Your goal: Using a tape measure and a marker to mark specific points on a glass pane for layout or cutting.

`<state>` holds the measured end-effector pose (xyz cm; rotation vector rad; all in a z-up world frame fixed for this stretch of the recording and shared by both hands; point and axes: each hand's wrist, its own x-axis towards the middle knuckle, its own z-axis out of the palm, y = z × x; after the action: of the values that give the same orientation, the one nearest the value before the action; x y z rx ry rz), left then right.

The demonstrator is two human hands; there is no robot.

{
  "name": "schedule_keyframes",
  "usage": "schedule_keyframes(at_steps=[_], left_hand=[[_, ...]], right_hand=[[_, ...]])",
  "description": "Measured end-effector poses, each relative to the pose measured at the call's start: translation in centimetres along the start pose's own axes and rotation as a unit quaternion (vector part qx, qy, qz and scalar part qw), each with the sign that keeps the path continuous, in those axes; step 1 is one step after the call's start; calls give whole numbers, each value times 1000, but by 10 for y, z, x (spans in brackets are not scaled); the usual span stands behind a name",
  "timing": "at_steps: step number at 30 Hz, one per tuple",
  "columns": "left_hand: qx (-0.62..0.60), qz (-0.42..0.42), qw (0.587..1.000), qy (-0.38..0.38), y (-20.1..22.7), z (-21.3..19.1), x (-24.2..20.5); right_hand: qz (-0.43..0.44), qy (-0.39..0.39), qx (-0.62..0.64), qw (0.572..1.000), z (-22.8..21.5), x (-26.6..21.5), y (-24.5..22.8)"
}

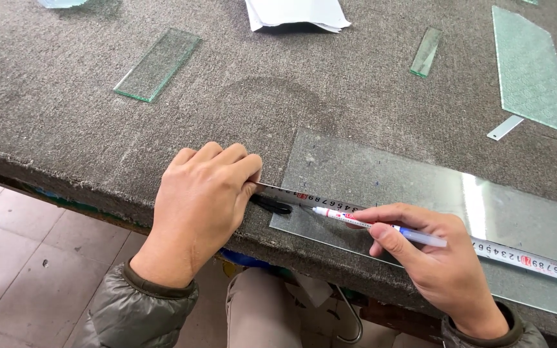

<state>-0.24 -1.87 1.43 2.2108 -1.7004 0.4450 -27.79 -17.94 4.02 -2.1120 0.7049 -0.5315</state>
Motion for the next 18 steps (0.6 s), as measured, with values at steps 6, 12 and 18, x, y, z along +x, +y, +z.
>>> schedule_keyframes(at_steps=[6, 12, 18], left_hand=[[4, 5, 1000, 15, 0, 0, 0], [-12, -4, 1000, -8, 0, 0, 0], [-4, -1, 1000, 2, 0, 0, 0]], right_hand=[[11, 5, 14, 1000, 1, -1, 0], [17, 4, 18, 1000, 1, 0, 2], [18, 7, 22, 1000, 0, -1, 3]])
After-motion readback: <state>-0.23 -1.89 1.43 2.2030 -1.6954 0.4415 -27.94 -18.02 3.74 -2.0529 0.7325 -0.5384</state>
